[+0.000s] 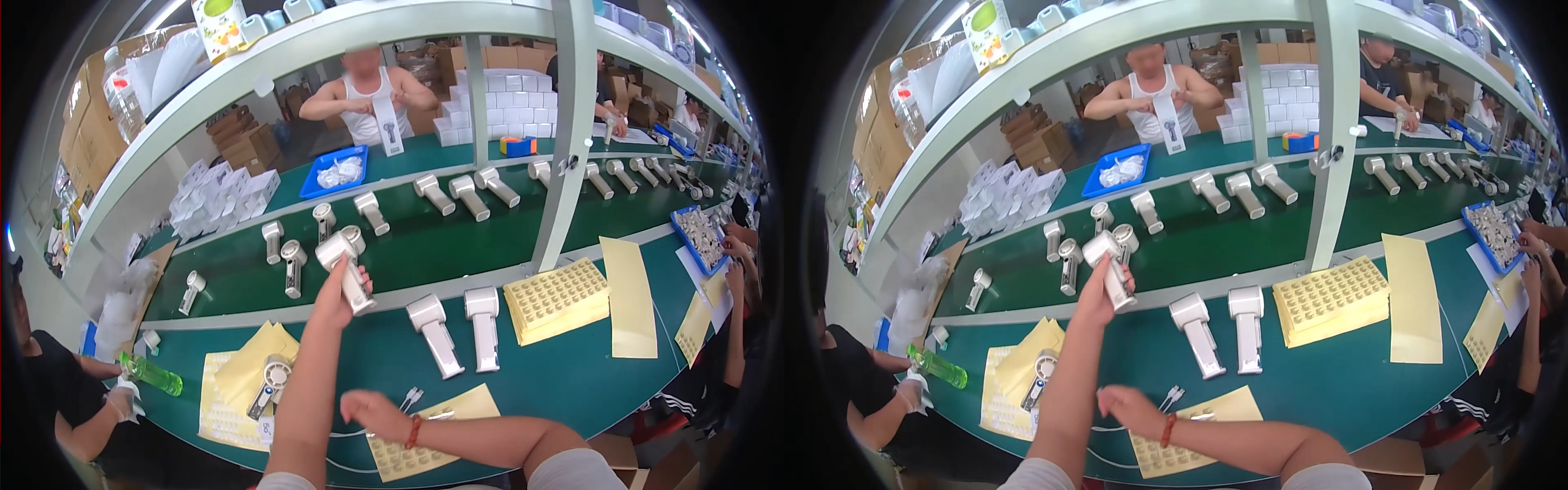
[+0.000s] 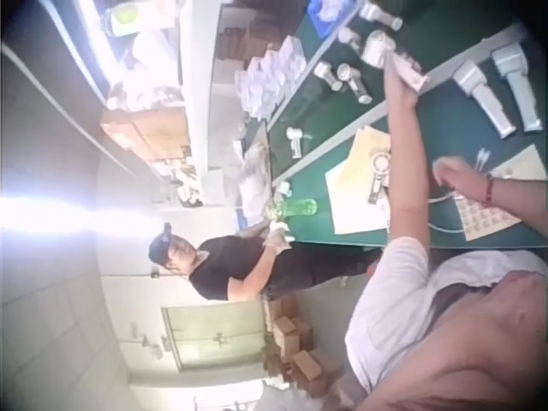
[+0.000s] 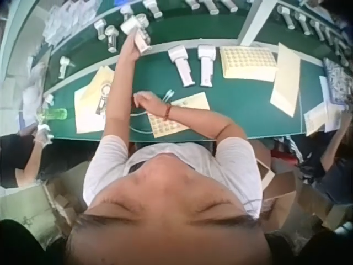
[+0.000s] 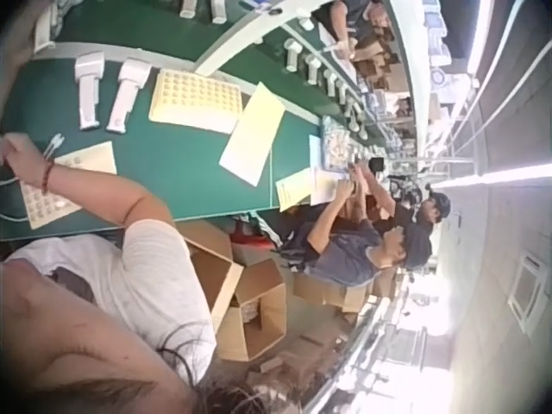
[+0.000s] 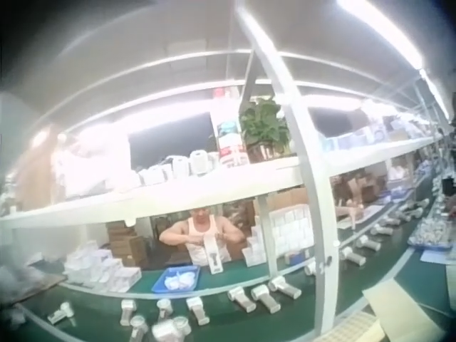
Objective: The person peels stickers from sheets and applies them onto handheld fans by hand, then plugs a charging cable into each fan to test it.
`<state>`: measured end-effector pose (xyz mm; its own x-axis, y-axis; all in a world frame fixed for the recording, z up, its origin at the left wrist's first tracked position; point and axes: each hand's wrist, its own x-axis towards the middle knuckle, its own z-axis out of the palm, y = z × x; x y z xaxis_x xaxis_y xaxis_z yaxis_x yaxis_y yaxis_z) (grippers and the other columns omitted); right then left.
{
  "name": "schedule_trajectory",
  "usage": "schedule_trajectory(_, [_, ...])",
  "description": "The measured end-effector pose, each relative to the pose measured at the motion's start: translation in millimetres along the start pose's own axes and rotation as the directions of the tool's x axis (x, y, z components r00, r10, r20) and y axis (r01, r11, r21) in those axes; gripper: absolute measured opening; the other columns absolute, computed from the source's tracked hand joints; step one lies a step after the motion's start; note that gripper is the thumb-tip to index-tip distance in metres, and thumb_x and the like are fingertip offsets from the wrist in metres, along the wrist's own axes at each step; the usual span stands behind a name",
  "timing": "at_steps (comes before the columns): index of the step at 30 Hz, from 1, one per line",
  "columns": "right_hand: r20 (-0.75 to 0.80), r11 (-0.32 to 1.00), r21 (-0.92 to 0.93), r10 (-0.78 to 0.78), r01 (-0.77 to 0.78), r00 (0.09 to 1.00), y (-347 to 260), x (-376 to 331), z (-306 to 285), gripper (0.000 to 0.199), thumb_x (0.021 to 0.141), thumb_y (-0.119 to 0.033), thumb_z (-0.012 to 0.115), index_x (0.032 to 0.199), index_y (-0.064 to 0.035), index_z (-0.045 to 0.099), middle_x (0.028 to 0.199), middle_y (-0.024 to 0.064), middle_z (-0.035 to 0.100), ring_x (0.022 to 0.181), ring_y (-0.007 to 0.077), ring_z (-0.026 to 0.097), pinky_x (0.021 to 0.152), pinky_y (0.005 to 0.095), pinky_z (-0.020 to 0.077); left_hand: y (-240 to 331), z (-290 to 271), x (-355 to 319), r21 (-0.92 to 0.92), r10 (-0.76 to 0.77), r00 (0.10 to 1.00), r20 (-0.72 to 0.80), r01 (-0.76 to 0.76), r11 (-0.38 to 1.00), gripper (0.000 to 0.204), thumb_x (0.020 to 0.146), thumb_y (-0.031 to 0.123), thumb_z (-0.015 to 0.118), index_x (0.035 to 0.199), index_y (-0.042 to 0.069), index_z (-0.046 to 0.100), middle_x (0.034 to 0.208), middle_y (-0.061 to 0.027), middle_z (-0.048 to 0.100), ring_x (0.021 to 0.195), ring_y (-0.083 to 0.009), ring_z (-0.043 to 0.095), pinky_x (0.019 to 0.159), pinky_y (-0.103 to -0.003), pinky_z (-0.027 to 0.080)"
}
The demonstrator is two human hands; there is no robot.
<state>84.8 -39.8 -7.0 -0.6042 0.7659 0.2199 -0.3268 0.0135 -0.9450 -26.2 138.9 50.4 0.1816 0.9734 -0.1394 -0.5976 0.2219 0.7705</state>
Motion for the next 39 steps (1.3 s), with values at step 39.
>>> schedule_trajectory(39, [-0.357, 0.998, 0.061, 0.045, -0.024, 0.933, 6, 10, -19, 0.036, 0.097, -0.031, 0.039, 0.074, -0.0071, 0.053, 0.06, -0.0047, 0.04, 0.053, 0.0033, 0.035, 0.047, 0.0203, 0.0282, -20, -2, -54, -0.018, 0.37, 0.914, -0.169, -0.378, 0.926, 0.054, 0.093, 0.053, 0.03, 0.114, 0.008, 0.051, 0.098, -0.0083, 0.06, 0.084, -0.0187, 0.058, 0.072, -0.032, 0.049])
